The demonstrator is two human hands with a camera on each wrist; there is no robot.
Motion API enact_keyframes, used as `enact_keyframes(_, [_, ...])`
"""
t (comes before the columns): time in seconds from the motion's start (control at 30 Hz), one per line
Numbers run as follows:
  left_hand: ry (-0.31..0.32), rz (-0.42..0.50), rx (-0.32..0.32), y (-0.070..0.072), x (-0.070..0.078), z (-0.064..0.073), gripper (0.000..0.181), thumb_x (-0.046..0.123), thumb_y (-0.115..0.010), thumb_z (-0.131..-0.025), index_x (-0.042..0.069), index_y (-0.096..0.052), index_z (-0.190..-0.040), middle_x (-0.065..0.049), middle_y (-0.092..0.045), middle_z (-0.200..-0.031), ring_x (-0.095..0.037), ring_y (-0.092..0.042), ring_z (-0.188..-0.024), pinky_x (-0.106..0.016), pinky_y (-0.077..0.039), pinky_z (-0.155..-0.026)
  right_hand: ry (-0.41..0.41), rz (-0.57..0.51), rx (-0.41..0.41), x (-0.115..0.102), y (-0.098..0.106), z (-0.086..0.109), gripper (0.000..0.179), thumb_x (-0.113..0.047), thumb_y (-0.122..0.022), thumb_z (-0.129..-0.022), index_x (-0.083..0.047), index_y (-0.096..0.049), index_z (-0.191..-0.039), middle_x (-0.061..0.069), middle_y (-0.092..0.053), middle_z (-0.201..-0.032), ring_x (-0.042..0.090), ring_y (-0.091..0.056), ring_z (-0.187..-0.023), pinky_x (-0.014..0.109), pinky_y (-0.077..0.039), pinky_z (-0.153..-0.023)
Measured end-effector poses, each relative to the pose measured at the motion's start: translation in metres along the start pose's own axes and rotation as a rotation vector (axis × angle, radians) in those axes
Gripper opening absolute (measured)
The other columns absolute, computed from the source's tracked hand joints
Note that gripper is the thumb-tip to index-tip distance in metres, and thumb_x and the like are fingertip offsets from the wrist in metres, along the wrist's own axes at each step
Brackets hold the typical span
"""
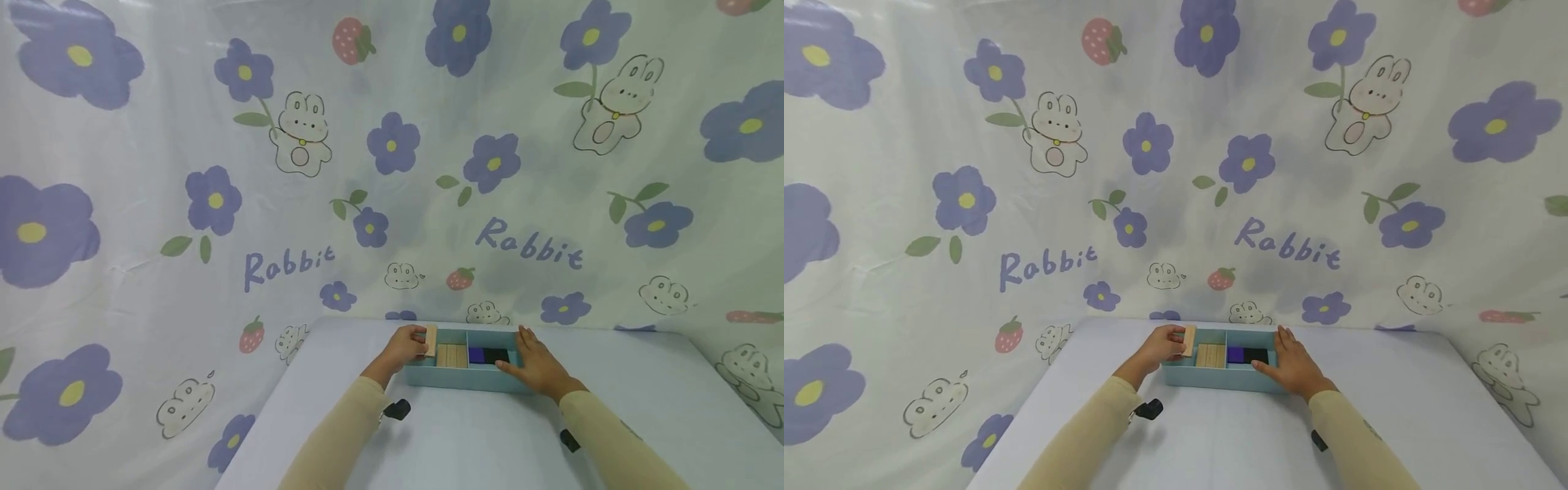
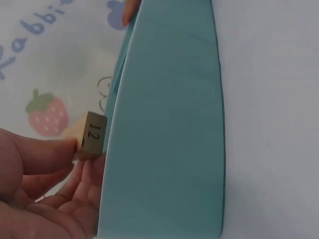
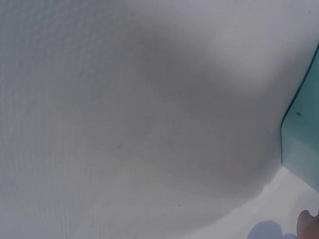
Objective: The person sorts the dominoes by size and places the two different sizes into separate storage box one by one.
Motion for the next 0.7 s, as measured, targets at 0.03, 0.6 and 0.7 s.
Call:
enact_keyframes(0.03, [0.004,-0.015,0.008,-0.001,0.001,0.0,0.046,-0.011,-0.062,-0.088,-0.005,-0.052,-0.132,-0.015,-0.059,-0.102,-0.023,-0.062,-0.084,-0.037,-0.058,-0.073,-0.001,0.001,-0.002,0.0,0.0,0.0,0.106,-0.068,-0.047,-0.091,0.015,-0.016,-0.148,0.029,-0.009,-0.157,0.047,-0.008,-0.142,0.061,-0.013,-0.112])
enact_keyframes(0.6, [0.005,-0.327,0.088,-0.02,0.004,-0.005,0.055,-0.015,-0.054,-0.078,-0.006,-0.051,-0.132,-0.018,-0.061,-0.11,-0.025,-0.057,-0.093,-0.038,-0.05,-0.081,-0.01,-0.009,0.003,-0.001,-0.002,0.002,0.104,-0.066,-0.05,-0.091,0.014,-0.018,-0.148,0.03,-0.01,-0.156,0.047,-0.008,-0.142,0.061,-0.013,-0.112])
enact_keyframes(0.7, [0.066,-0.356,0.077,-0.022,-0.001,-0.007,0.057,-0.014,-0.051,-0.076,-0.008,-0.052,-0.133,-0.019,-0.06,-0.118,-0.027,-0.056,-0.099,-0.042,-0.049,-0.089,-0.01,-0.006,0.003,-0.003,-0.002,0.002,0.104,-0.067,-0.049,-0.091,0.014,-0.017,-0.148,0.029,-0.01,-0.157,0.046,-0.008,-0.143,0.06,-0.013,-0.112])
Point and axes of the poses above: each hand's wrist, its own z-axis away from the middle knuckle, its own y-axis out of the back of the hand, x = y × z, the point moved 9 cm from there along -z, towards the middle knuckle
